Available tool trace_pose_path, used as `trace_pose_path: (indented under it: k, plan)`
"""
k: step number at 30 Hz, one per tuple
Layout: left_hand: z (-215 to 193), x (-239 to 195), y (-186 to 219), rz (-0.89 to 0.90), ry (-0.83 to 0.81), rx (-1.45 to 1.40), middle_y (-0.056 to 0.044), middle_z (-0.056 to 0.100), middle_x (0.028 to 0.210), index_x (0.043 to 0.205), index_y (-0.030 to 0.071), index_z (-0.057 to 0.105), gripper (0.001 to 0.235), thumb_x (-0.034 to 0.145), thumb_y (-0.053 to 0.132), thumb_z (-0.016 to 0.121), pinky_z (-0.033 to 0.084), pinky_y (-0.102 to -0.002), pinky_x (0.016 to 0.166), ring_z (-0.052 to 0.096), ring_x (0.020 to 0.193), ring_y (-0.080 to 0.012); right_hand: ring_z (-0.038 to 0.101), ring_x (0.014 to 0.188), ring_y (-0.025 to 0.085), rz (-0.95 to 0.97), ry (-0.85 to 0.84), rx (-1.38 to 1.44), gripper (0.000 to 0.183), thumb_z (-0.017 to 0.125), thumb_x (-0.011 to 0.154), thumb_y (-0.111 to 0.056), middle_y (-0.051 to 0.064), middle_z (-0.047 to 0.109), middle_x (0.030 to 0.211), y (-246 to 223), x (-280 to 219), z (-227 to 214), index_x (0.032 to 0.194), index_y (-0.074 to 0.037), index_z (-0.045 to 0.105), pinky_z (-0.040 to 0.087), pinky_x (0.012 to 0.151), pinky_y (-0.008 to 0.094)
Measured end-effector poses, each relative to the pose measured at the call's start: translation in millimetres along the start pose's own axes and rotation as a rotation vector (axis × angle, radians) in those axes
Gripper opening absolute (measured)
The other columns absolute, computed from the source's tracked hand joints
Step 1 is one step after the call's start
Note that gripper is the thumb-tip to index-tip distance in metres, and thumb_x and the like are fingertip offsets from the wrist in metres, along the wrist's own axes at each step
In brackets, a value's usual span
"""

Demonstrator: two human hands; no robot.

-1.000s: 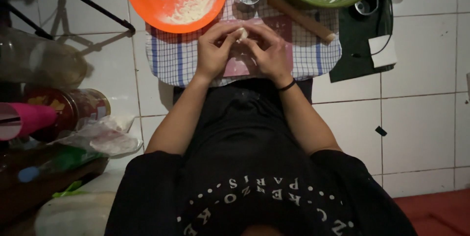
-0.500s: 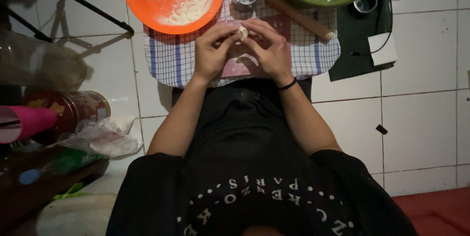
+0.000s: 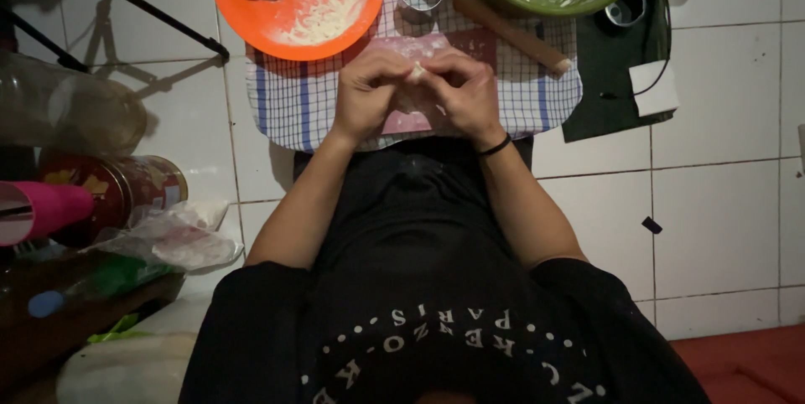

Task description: Filling small portions of dough with sugar and sealing them into balls by hand.

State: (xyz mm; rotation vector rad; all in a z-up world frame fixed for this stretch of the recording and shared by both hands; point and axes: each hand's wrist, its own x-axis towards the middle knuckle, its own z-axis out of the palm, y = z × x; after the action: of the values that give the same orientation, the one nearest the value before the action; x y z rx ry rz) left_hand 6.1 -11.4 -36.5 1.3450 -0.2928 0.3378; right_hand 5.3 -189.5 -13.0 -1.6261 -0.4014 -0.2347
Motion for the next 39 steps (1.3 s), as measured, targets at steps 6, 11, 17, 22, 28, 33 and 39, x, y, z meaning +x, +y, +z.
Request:
trace_pose_path:
  k: [6, 11, 17, 22, 28, 33, 39]
  plan:
    - [5.2, 0.6, 3.6, 0.017, 0.010, 0.112, -0.012, 0.073, 0.082, 0.091, 0.002, 0.080, 0.013, 0.083, -0.008, 0.084, 0.059, -0.034, 0.076, 0.070, 0.079, -0.0188, 0.071, 0.081, 0.022, 0.002, -0.013, -0.091, 0.009, 0.083, 0.092, -0.003, 0.015, 0.074, 0.086, -18.0, 3.1, 1.2, 0.100, -0.001, 0.079, 0.056, 0.077, 0.036]
    - [2.1, 5.9, 9.0, -0.044, 0.049, 0.136, -0.010, 0.073, 0.089, 0.102, 0.006, 0.081, 0.016, 0.087, 0.001, 0.085, 0.058, -0.030, 0.075, 0.069, 0.083, -0.0133, 0.074, 0.099, 0.032, -0.024, -0.025, -0.087, 0.029, 0.083, 0.090, 0.000, 0.021, 0.075, 0.104, -28.7, 4.3, 13.3, 0.118, 0.000, 0.075, 0.057, 0.088, 0.042]
    - [1.0, 5.2, 9.7, -0.127, 0.017, 0.052, -0.009, 0.072, 0.092, 0.104, 0.003, 0.079, 0.014, 0.091, 0.003, 0.082, 0.060, -0.029, 0.074, 0.072, 0.083, -0.0140, 0.071, 0.108, 0.040, -0.109, -0.025, -0.214, 0.038, 0.081, 0.091, 0.000, 0.020, 0.074, 0.114, -23.6, 3.6, 10.9, 0.127, -0.005, 0.072, 0.056, 0.093, 0.048]
    - [2.5, 5.5, 12.8, -0.251, -0.002, -0.044, -0.007, 0.070, 0.095, 0.118, 0.007, 0.076, 0.027, 0.092, 0.001, 0.080, 0.066, -0.029, 0.059, 0.070, 0.078, -0.0119, 0.071, 0.110, 0.036, -0.179, -0.032, -0.199, 0.038, 0.080, 0.094, -0.003, 0.017, 0.073, 0.121, -31.2, 4.7, 12.9, 0.130, -0.006, 0.072, 0.056, 0.096, 0.045]
    - [0.1, 4.6, 9.5, -0.091, -0.025, 0.083, -0.011, 0.075, 0.104, 0.110, 0.009, 0.079, 0.023, 0.088, 0.003, 0.085, 0.063, -0.032, 0.071, 0.073, 0.091, -0.0183, 0.073, 0.110, 0.034, -0.126, 0.023, -0.201, 0.031, 0.079, 0.095, -0.006, 0.015, 0.075, 0.117, -22.1, -0.4, 13.5, 0.126, -0.009, 0.074, 0.057, 0.096, 0.043]
    - [-3.9, 4.0, 2.3, -0.038, -0.091, 0.022, -0.013, 0.072, 0.118, 0.117, 0.004, 0.077, 0.026, 0.092, -0.003, 0.079, 0.063, -0.039, 0.072, 0.073, 0.099, -0.0251, 0.073, 0.108, 0.031, -0.020, 0.043, -0.200, 0.025, 0.078, 0.096, -0.009, 0.015, 0.076, 0.114, -25.1, -1.8, 7.6, 0.121, -0.009, 0.076, 0.058, 0.092, 0.042]
    - [-1.2, 3.8, 7.3, 0.069, -0.057, 0.105, -0.015, 0.076, 0.111, 0.112, 0.005, 0.079, 0.024, 0.089, -0.002, 0.082, 0.057, -0.042, 0.095, 0.072, 0.110, -0.0291, 0.071, 0.108, 0.030, 0.017, 0.007, -0.022, 0.030, 0.078, 0.094, 0.000, 0.018, 0.072, 0.121, -29.9, -0.1, 10.4, 0.124, -0.003, 0.074, 0.059, 0.093, 0.043]
